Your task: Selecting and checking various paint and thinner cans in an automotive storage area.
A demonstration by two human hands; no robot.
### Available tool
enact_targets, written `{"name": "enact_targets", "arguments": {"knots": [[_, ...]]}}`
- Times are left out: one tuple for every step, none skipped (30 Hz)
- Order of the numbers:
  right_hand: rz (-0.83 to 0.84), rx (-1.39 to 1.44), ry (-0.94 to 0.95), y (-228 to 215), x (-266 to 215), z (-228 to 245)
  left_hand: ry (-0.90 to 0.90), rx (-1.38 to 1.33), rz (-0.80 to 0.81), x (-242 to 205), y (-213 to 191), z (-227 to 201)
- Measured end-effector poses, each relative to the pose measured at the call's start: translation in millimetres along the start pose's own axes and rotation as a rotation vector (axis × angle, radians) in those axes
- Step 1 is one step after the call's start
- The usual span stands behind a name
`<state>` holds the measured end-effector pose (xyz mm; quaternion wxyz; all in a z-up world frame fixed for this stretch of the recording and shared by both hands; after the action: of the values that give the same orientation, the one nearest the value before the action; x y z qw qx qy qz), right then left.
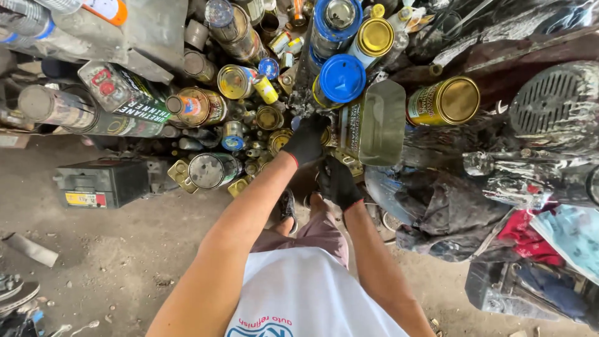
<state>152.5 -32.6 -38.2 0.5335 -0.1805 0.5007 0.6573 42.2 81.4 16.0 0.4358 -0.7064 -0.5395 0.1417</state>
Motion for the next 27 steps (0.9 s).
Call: {"name": "enact_targets", "arguments": {"knots": [[-0.058,-0.153,-0.135,-9,1,10,-0.061,-0.042,0.044,2,-3,1],[-0.116,-0.305,-0.270,-17,-1,20,-0.122,-0.083,0.089,4,-5,2],[-0.114,-0.306,-0.272,-25,1,15,-0.121,-0.081,0.087,4,-1,4],[-0.194,-0.537,-0.475,-32,-5,28,-0.107,-0.091,0.114,5,5,3],[-0.265,-0.766,-0.683,-28,-12,38,-0.093,-0.094,0.139,4,6,6],[-0.256,-0.764,-0.689,-31,-14,34,-0.094,-0.084,0.136,6,-1,-8],[-0.301,-0.995,-0.914,-16,-19,47,-0.100,-0.126,0.105,12,-15,-15],[-0.345,-1.217,-1.148,4,-27,53,-0.104,-0.168,0.075,16,-32,-22],[-0.265,-1.216,-1.190,7,-32,57,-0.138,-0.113,0.027,11,-19,-16],[-0.301,-1.350,-1.181,9,-32,59,-0.120,-0.041,0.081,7,0,-9],[-0.314,-1.490,-1.174,14,-27,62,-0.133,0.032,0.130,0,17,5],[-0.210,-1.493,-1.223,30,-38,59,-0.195,0.087,0.078,-11,15,10],[-0.221,-1.452,-1.154,31,-41,63,-0.208,-0.016,0.018,-17,15,14],[-0.230,-1.417,-1.080,28,-42,69,-0.210,-0.116,-0.049,-20,17,19],[-0.144,-1.426,-1.122,49,-49,70,-0.251,-0.065,-0.103,-27,-2,18],[-0.262,-1.551,-0.943,52,-43,72,-0.258,-0.024,-0.124,-32,-17,16],[-0.419,-1.664,-0.745,40,-48,73,-0.250,-0.005,-0.126,-35,-18,3],[-0.373,-1.682,-0.779,47,-35,69,-0.276,0.024,-0.161,-45,-14,18],[-0.413,-1.760,-0.857,47,-33,67,-0.267,0.035,-0.217,-54,-4,22],[-0.455,-1.835,-0.939,47,-30,66,-0.257,0.046,-0.273,-61,6,28],[-0.443,-1.842,-0.955,57,-31,73,-0.263,0.054,-0.289,-66,-8,22],[-0.334,-1.868,-0.975,70,-29,75,-0.328,0.008,-0.222,-71,-13,22],[-0.227,-1.892,-0.989,81,-30,76,-0.389,-0.043,-0.153,-77,-16,20],[-0.217,-1.899,-0.999,101,-44,79,-0.394,-0.039,-0.166,-78,-50,8],[-0.169,-1.767,-0.970,116,-57,83,-0.361,-0.071,-0.218,-79,-84,-8],[-0.120,-1.635,-0.936,130,-69,87,-0.327,-0.102,-0.270,-80,-118,-23],[-0.113,-1.644,-0.940,131,-66,86,-0.332,-0.102,-0.281,-82,-138,-31]]}}
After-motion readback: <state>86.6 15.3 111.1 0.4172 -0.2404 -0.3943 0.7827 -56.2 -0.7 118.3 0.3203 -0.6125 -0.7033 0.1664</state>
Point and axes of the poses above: each hand's wrist, its own x-axis towards the middle knuckle, its own y-axis out of the palm, z = x × y, the point moved 9 cm from there along x, towards the middle knuckle, and after that the axes turned 1 degree about -x, right-handed, at the moved point
